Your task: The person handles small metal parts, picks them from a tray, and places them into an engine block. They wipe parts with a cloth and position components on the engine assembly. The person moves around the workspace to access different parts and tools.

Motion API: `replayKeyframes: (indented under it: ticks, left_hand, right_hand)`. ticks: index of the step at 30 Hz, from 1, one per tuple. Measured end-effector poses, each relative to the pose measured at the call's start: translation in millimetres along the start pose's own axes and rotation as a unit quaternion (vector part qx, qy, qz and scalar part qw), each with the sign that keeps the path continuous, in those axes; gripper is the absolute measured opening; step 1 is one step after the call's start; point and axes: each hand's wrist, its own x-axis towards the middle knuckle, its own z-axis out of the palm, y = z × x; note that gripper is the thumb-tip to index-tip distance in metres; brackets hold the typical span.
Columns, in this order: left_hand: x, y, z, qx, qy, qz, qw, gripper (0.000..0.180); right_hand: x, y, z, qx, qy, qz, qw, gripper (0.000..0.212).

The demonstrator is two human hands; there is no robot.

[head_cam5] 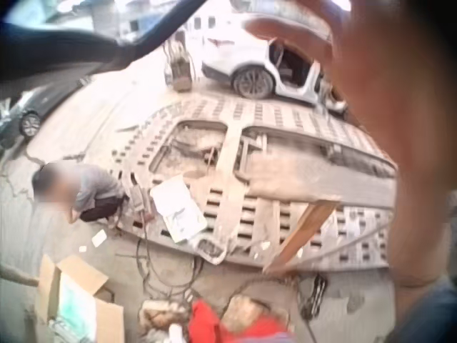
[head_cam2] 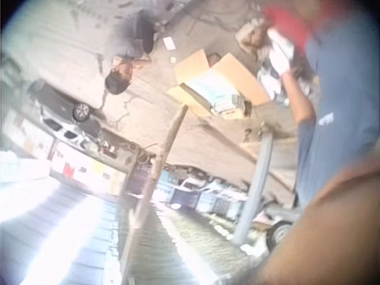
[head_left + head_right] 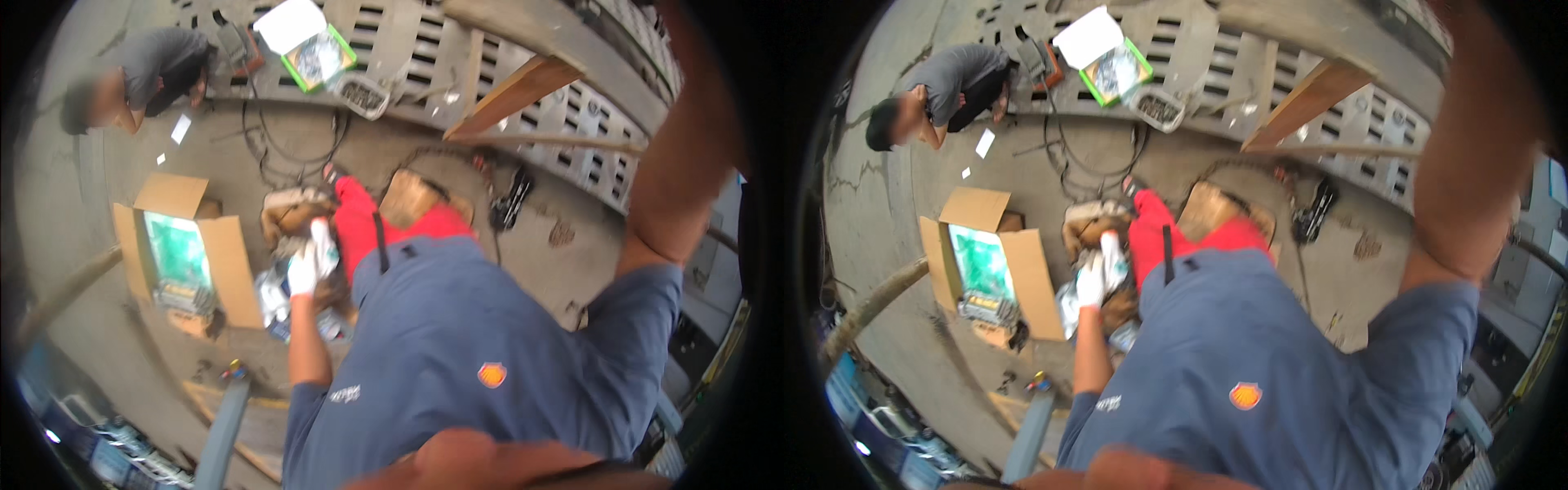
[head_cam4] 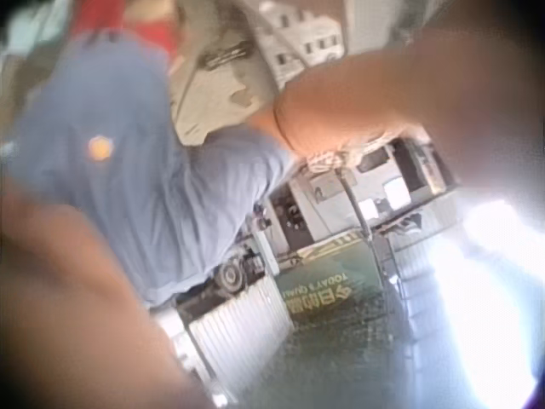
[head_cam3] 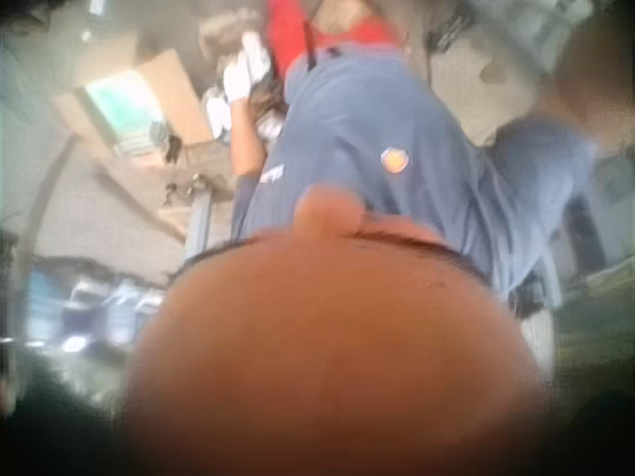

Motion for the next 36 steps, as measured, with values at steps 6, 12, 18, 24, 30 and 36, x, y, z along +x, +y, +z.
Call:
replayKeyframes:
  ticks: [6,12,18,24,30,36]
  left_hand:
    - [106.7,76.8,-60.7,-0.16,-0.075,-0.092,0.98,0.056]
    - [158.6,121.9,-24.8,-0.237,-0.213,-0.071,0.945,0.031]
    - [221.3,128.8,13.5,0.095,-0.268,0.168,0.944,0.036]
    - [297.7,97.6,82.7,0.025,-0.174,0.054,0.983,0.042]
    - [321.2,74.7,154.4,-0.121,-0.18,-0.187,0.958,0.043]
    - [332.4,69.8,178.9,-0.352,-0.126,-0.392,0.841,0.025]
  right_hand:
    - [-74.9,101.3,288.7,0.429,0.034,0.397,0.811,0.035]
    - [-223.4,143.3,447.6,0.371,-0.048,0.817,0.438,0.067]
    - [-281.5,224.8,512.6,0.384,-0.113,0.831,0.387,0.041]
    - [-346.3,269.9,568.9,0.347,-0.139,0.687,0.623,0.026]
    - [-296.4,302.3,560.5,0.18,-0.235,0.67,0.68,0.033]
    - [-325.4,318.0,543.0,0.038,-0.433,0.535,0.724,0.027]
